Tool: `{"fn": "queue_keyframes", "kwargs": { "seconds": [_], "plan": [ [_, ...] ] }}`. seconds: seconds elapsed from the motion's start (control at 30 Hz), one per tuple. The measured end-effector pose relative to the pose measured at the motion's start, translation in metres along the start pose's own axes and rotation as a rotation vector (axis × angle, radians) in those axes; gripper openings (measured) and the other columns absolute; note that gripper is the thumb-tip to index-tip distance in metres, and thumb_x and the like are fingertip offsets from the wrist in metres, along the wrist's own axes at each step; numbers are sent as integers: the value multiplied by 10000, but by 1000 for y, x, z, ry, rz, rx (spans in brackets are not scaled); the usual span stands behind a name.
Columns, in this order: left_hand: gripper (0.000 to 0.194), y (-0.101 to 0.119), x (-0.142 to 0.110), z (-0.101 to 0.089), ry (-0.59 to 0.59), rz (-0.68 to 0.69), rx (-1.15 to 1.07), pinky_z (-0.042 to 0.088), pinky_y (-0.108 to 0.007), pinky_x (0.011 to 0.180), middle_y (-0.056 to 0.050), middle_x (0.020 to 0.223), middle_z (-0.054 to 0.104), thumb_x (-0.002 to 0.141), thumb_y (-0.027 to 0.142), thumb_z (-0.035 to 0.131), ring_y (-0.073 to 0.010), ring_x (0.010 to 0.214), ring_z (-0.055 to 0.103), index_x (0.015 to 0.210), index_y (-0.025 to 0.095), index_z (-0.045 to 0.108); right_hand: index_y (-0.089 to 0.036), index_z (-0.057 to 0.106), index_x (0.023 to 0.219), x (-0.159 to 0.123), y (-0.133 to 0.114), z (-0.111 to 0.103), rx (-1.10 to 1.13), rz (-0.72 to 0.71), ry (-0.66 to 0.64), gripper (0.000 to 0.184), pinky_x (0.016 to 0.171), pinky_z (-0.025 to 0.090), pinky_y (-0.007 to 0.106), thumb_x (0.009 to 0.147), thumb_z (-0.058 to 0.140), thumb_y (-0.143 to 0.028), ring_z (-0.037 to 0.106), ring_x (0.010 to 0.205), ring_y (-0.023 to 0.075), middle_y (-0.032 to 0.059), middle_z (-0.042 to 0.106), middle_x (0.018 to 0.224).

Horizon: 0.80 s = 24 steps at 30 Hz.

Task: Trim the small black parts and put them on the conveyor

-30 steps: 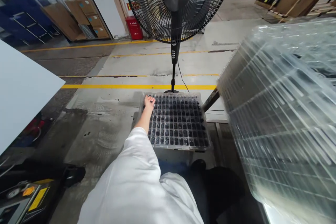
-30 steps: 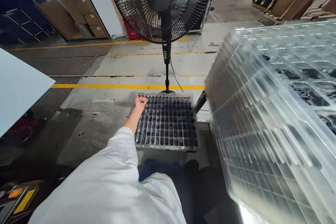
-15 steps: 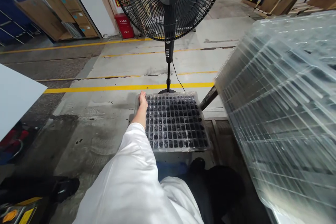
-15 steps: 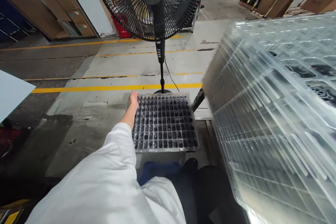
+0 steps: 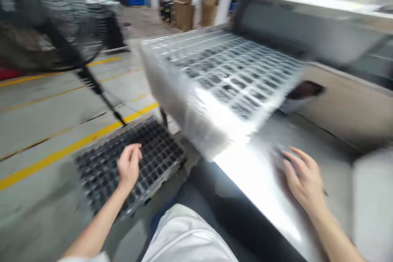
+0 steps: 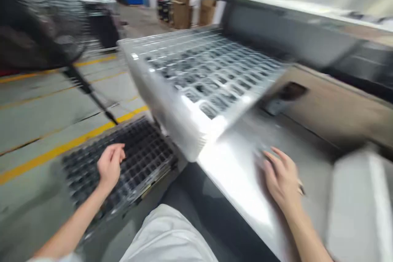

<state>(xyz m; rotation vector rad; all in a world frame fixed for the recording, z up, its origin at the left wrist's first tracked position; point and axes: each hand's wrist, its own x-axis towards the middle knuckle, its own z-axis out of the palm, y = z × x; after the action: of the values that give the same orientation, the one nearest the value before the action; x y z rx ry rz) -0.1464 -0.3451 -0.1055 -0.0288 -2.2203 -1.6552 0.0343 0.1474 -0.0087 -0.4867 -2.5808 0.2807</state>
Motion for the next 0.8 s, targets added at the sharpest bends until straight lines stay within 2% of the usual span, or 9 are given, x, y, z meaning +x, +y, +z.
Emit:
{"fn": "queue_keyframes", "kwargs": {
  "seconds": [0.07,0.13,0.2,0.27,0.33,0.4,0.57,0.67,0.8],
  "plan": [
    [179,33,-47,31,-348,284,56,497,-259,583,10,697,647,978,215,563,-149,596,599,1055,224,724,-230,675,1155,-19,26,-23,25,-1,143,409,1118,450,495,1043,398,-510,570,1275,308,153,620,1318],
    [270,72,-87,63,-640,741,-61,505,-289,589,-6,737,684,944,109,560,-160,605,619,1139,231,702,-216,675,1150,-26,46,-36,43,44,319,355,1107,451,503,1038,435,-453,580,1245,301,147,630,1281],
    [363,117,-117,99,-772,1076,-195,460,-309,542,-9,706,667,919,76,563,-166,561,576,1249,199,649,-204,678,1119,-28,62,-42,28,127,460,322,1072,469,491,1028,456,-420,594,1193,298,145,638,1215],
    [382,160,-135,140,-858,1239,-272,454,-324,547,-19,709,661,929,110,564,-179,574,584,1307,157,598,-190,684,1103,-32,75,-43,3,196,526,316,1039,480,480,1012,473,-406,601,1151,303,151,638,1167],
    [352,196,-144,184,-923,1278,-256,474,-327,592,-36,756,674,976,184,545,-196,637,627,1324,142,577,-175,690,1139,-39,84,-40,-13,235,502,326,1026,476,476,997,492,-390,596,1141,312,159,635,1166],
    [336,222,-149,229,-1015,1181,-152,503,-322,668,-63,843,696,1028,321,522,-216,741,673,1317,164,590,-164,689,1210,-45,89,-33,-27,267,418,350,1021,464,477,987,511,-367,578,1151,324,164,631,1204],
    [353,246,-165,318,-1235,829,-7,500,-324,806,-59,817,636,865,488,788,-278,830,662,970,207,603,-161,680,1303,-50,94,-20,-146,351,215,382,942,437,455,981,532,-305,540,1140,346,164,625,1244],
    [366,247,-177,345,-1304,823,19,495,-362,867,-40,756,566,819,409,836,-292,810,640,849,217,526,-182,697,1286,-50,95,-20,-211,356,92,346,889,403,416,1002,523,-277,550,1103,329,143,642,1183],
    [122,250,-185,358,-1373,947,33,498,-370,855,-85,835,624,920,249,668,-265,775,620,879,208,561,-223,708,1279,-49,95,-22,-231,316,22,318,840,390,381,1022,522,-239,582,1050,295,113,643,1108]
  ]
}}
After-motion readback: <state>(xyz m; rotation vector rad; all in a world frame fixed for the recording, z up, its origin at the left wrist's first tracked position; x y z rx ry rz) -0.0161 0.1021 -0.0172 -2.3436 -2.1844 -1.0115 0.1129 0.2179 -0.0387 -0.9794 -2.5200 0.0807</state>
